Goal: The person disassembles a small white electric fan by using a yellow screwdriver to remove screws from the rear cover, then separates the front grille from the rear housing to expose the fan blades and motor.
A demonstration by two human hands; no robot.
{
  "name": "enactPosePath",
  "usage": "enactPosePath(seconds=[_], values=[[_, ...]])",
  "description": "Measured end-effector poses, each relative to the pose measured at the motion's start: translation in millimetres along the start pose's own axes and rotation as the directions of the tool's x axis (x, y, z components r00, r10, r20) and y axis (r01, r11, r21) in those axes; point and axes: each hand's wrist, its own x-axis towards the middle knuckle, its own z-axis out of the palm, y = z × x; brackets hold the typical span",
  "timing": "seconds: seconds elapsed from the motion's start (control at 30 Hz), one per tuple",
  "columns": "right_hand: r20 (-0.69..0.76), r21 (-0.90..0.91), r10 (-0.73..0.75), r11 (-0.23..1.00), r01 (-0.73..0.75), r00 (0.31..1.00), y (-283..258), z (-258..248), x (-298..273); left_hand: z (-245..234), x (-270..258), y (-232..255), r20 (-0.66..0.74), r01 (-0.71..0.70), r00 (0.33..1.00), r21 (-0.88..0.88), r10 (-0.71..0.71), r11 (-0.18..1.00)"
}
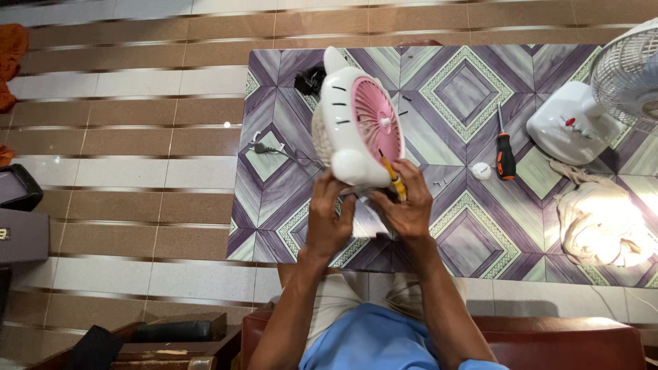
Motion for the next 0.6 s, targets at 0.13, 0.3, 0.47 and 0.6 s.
enactPosePath(seconds=[0.13,0.3,0.47,0.6], values=[[0.001,-0.032,0.121,0.992,-0.12,0.993,6.3,-7.5,0.2,-11.2,14.3,11.6,0.111,0.023,0.993,0.019,-0.024,1.0],[0.017,0.102,0.224,0.969,-0.225,0.974,20.7,-13.3,0.7,-33.9,58.7,19.6,0.227,-0.434,0.9,0.391,0.372,0.811],[0.174,0.52,0.502,0.683,-0.512,0.847,26.3,-15.3,2.5,-24.8,100.5,11.6,0.511,-0.737,0.666,0.342,0.543,0.583],[0.045,0.443,0.311,0.845,-0.298,0.949,23.9,-31.2,20.2,-11.7,117.5,8.5,0.455,-0.742,0.661,0.286,0.596,0.606]])
